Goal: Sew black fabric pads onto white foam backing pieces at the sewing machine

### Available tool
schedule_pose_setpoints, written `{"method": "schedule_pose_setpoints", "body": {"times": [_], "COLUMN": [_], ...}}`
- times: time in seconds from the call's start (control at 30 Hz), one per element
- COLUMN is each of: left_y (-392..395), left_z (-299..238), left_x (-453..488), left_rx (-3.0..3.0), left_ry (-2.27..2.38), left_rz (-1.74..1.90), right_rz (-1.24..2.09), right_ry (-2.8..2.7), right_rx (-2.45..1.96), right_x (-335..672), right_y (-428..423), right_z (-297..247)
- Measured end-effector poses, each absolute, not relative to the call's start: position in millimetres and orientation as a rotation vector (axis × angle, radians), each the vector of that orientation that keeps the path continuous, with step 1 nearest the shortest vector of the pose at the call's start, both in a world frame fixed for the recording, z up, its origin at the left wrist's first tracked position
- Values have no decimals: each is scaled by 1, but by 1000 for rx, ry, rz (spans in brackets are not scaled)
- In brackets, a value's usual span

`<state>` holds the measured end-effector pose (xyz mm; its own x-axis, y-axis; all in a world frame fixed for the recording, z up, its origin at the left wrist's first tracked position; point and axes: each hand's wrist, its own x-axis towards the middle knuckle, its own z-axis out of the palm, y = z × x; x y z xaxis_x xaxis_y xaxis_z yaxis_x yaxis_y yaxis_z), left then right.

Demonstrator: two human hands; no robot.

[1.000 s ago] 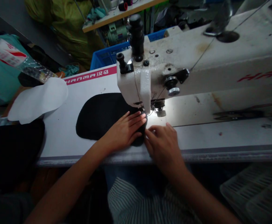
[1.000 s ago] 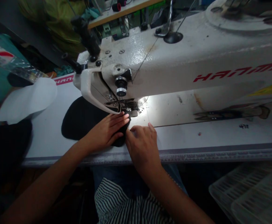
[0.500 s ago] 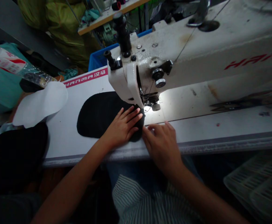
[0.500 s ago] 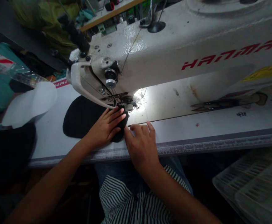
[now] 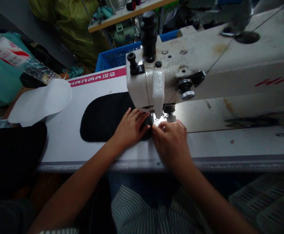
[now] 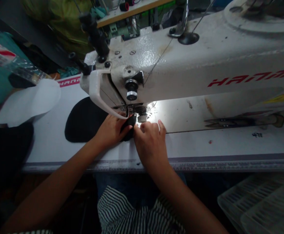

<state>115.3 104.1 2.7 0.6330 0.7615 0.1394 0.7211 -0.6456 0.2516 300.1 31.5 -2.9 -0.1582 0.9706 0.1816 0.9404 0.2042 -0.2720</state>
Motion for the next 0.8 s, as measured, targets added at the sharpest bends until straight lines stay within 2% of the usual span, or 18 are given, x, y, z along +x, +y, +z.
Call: {"method": "schedule_pose_setpoints", "body": {"times": [0.23,0.5,0.8], "left_y": [115,118,120], "left_z": [6,4,0], "left_x": [122,110,109], "left_rx": [2629,2702,2699], "left_ry": [1325,1223,1215], "left_rz": [322,217,236], "right_rz": [175,292,112], "right_ry": [-2190,-2064,-2165], "right_rx": [-1668,-1485,-1550], "right_x": [303,318,315], "right_y": [27,29,33], "right_z": [-5,-11,-18]}}
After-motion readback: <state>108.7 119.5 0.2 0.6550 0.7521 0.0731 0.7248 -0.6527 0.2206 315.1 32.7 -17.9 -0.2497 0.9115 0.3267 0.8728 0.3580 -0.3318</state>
